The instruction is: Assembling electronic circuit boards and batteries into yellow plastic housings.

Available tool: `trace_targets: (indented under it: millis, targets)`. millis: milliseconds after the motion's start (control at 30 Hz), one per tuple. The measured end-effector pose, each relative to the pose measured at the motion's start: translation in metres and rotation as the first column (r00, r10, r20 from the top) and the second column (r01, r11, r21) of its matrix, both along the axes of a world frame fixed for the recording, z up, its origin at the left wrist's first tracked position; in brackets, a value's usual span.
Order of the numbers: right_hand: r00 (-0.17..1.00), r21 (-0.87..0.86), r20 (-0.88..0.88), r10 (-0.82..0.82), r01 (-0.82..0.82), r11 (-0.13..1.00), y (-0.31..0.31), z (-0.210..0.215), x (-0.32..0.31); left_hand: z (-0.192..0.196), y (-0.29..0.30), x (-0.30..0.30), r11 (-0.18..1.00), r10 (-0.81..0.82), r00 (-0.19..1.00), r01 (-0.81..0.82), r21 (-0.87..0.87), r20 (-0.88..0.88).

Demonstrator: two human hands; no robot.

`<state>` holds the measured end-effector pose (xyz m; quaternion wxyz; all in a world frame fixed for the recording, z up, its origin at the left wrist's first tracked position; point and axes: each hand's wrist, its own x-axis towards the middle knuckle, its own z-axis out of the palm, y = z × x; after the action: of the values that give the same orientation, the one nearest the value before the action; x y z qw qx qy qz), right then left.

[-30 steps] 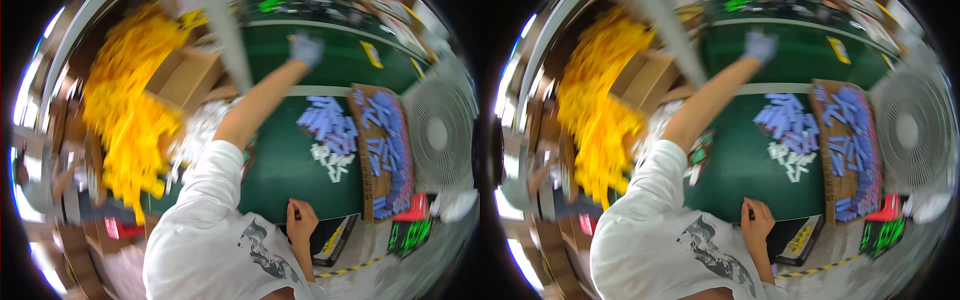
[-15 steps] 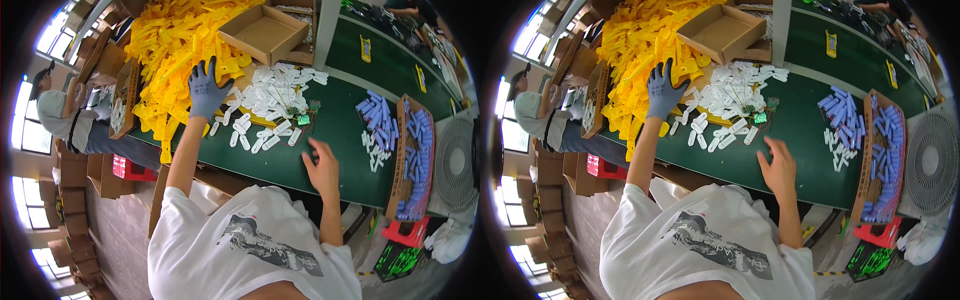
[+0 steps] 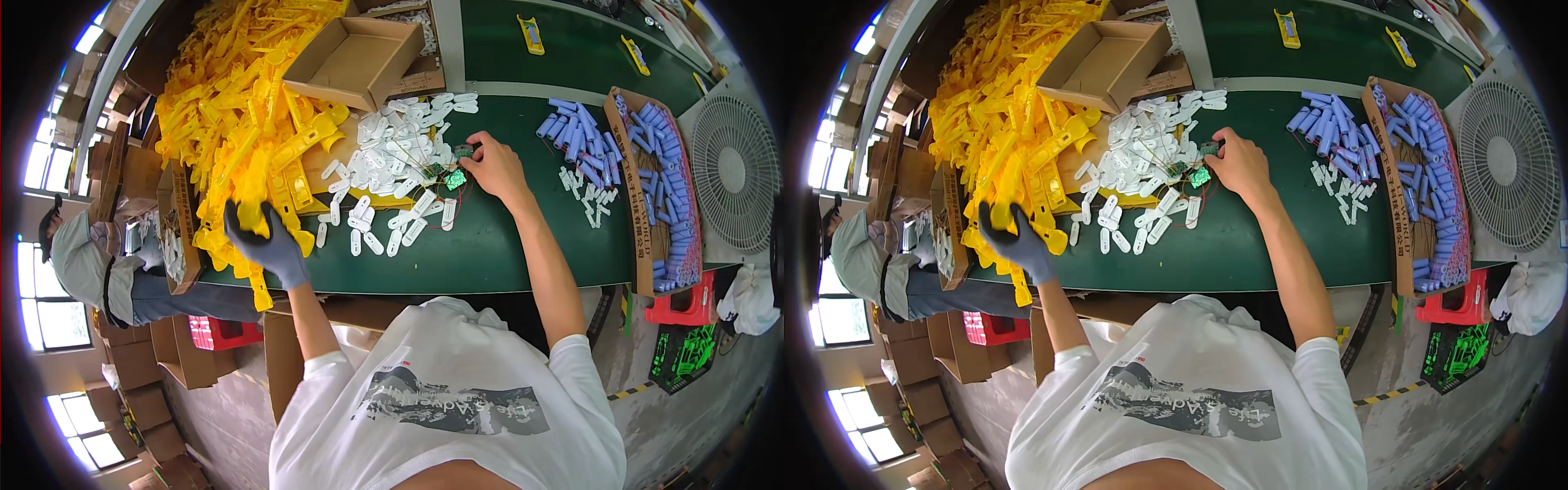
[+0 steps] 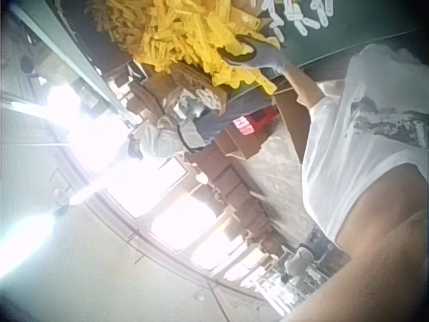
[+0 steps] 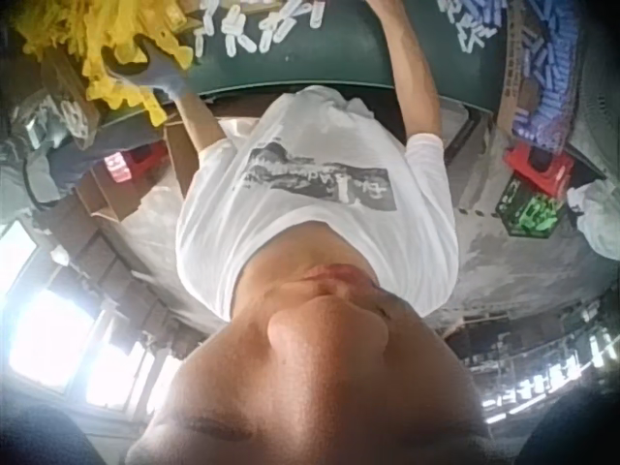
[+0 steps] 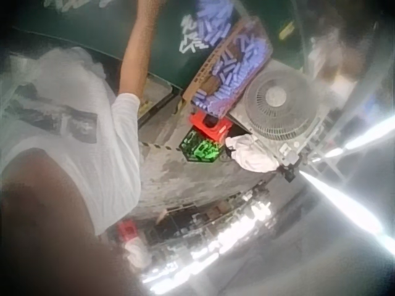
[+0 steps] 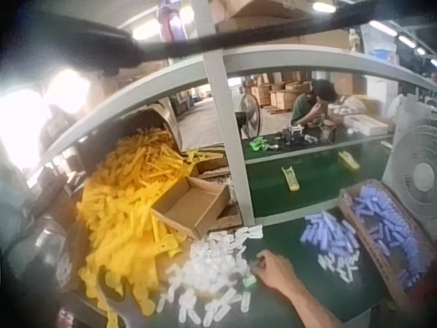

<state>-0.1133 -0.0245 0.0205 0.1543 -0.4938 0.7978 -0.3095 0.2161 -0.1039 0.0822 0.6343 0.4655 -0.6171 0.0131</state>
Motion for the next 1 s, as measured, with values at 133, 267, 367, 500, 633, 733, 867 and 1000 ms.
trace_targets:
  millis: [133,267,367,500,633,733,867,1000]
  targets:
    - [0.95,-0.151,0.313,0.022,0.027,0.988,0.019,0.013,-0.008,0.008,0.054,-0.001,0.984,-0.176,0.958,0.176,-0.021,-0.226]
    - [0.903,-0.469,0.426,0.056,0.168,0.867,0.052,0.021,-0.023,0.008,0.068,-0.015,0.733,-0.461,0.506,0.68,0.009,-0.729]
    - [0.868,-0.503,0.494,0.052,0.236,0.831,0.075,0.035,-0.029,-0.014,0.072,-0.031,0.471,-0.371,0.152,0.881,-0.045,-0.916]
    - [0.914,-0.594,0.406,0.013,0.253,0.763,0.097,0.052,-0.034,-0.008,0.095,-0.099,0.137,-0.14,-0.125,0.98,-0.144,-0.982]
    - [0.962,-0.581,0.264,-0.075,0.221,0.783,0.116,0.077,-0.039,-0.024,0.114,-0.138,-0.2,-0.129,0.063,0.976,0.088,-0.99]
    - [0.873,-0.693,0.487,0.026,0.367,0.62,0.126,0.09,-0.045,-0.02,0.11,-0.165,-0.22,-0.428,0.277,0.891,0.397,-0.86]
    - [0.979,-0.261,0.151,-0.135,0.171,0.95,0.144,0.09,-0.061,-0.001,0.105,-0.166,-0.421,-0.425,0.072,0.867,0.267,-0.902]
    - [0.893,-0.597,0.404,-0.195,0.42,0.683,0.161,0.08,-0.063,0.017,0.119,-0.137,-0.559,-0.478,-0.437,0.82,-0.12,-0.762]
